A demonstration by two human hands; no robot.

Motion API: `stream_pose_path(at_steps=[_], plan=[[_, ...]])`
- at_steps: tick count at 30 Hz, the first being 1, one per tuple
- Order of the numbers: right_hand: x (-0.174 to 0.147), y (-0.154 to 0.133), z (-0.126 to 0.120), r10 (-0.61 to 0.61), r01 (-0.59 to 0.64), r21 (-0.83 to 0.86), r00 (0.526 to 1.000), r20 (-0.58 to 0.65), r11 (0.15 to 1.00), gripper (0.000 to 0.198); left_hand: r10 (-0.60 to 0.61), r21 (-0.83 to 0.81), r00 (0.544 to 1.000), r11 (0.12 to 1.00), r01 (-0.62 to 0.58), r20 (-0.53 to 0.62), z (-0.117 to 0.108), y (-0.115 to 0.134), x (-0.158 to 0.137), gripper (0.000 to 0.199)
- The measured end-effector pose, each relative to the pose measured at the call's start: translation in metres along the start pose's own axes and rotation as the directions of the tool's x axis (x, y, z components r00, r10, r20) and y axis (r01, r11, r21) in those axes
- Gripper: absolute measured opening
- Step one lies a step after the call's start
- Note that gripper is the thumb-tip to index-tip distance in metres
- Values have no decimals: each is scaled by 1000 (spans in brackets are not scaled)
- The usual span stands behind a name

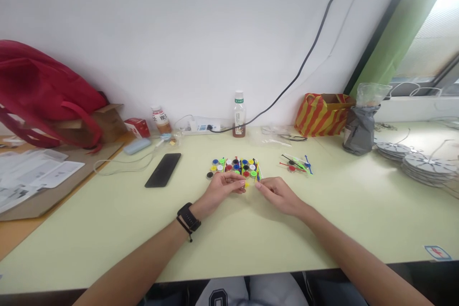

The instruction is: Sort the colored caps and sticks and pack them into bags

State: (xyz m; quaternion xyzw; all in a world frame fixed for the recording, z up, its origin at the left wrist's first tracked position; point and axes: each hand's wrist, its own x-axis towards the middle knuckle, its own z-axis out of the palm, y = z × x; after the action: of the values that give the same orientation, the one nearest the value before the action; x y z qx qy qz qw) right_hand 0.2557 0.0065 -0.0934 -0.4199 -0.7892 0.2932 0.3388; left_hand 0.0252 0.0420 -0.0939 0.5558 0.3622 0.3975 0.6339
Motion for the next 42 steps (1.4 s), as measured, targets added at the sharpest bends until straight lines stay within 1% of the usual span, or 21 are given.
stream_pose_path(at_steps=[1, 4, 6, 10, 13, 14, 16, 17, 18, 19, 20, 21, 23, 24, 25, 26, 28, 30, 32, 37, 42], plan=[[1, -2, 0, 8, -8, 37, 1000, -5, 999, 48, 5, 2, 1000, 1000, -5, 2, 0, 0, 0, 29], [2, -7, 0, 13, -6, 131, 999, -51, 991, 25, 13, 9, 1000, 1000, -14, 19, 1, 0, -1, 30], [3, -10, 1, 10, -1, 162, 998, -57, 987, 21, 12, 18, 999, 1000, -12, 39, 1, 0, -1, 31], [2, -8, 2, 4, 0, 166, 1000, -19, 986, 21, 12, 27, 999, 1000, -14, 52, 2, -1, -1, 32], [1, -5, 2, -5, 11, 152, 999, -41, 988, 25, 13, 18, 999, 1000, -14, 41, 1, -1, -1, 32], [0, -4, 2, -4, 12, 146, 998, -58, 989, 32, 10, 14, 999, 1000, -11, 39, 1, 0, -1, 32], [-1, -3, 2, 8, 6, 141, 995, -101, 990, 54, 3, 8, 999, 1000, -3, 33, 1, 1, -1, 32], [-1, -4, 1, 16, 3, 144, 992, -127, 990, 61, 1, 7, 1000, 1000, -1, 32, 1, 1, -1, 32], [-1, -4, 1, 20, 1, 147, 989, -146, 989, 61, 3, 6, 1000, 1000, -3, 29, 1, 1, -1, 32], [-1, -5, 0, 22, 0, 154, 990, -141, 988, 52, 7, 8, 1000, 1000, -8, 28, 1, 1, -1, 32], [-1, -6, -2, 22, -5, 163, 994, -105, 987, 37, 12, 11, 1000, 1000, -12, 27, 1, 1, -1, 32], [-1, -6, -3, 27, -19, 177, 999, -39, 984, 32, 17, 14, 1000, 1000, -18, 25, 1, 1, -1, 31], [1, -7, -5, 45, -68, 207, 993, 113, 976, 55, 23, 19, 999, 1000, -24, 21, 1, 1, -1, 31], [1, -7, -6, 55, -88, 220, 987, 151, 971, 61, 24, 19, 1000, 1000, -24, 20, 1, 0, -1, 31], [2, -7, -6, 67, -100, 231, 987, 145, 968, 61, 24, 18, 1000, 1000, -24, 20, 1, 0, -1, 31], [2, -7, -6, 77, -101, 240, 991, 105, 966, 58, 24, 16, 1000, 1000, -24, 20, 1, 1, -1, 31], [3, -8, -4, 85, -84, 255, 996, 7, 963, 47, 21, 15, 999, 1000, -22, 27, 1, 2, -1, 31], [4, -10, -1, 84, -72, 277, 996, -33, 958, 37, 20, 20, 999, 1000, -21, 46, 3, 3, -3, 32], [4, -11, 1, 77, -65, 300, 997, -27, 952, 33, 15, 26, 997, 1000, -17, 75, 4, 4, -4, 33], [5, -10, 1, 91, -86, 333, 996, 1, 939, 36, 13, 37, 993, 999, -17, 114, 5, 3, -5, 33], [6, -6, 1, 109, -101, 418, 994, 6, 903, 32, 13, 57, 987, 998, -22, 162, 5, 3, -6, 37]])
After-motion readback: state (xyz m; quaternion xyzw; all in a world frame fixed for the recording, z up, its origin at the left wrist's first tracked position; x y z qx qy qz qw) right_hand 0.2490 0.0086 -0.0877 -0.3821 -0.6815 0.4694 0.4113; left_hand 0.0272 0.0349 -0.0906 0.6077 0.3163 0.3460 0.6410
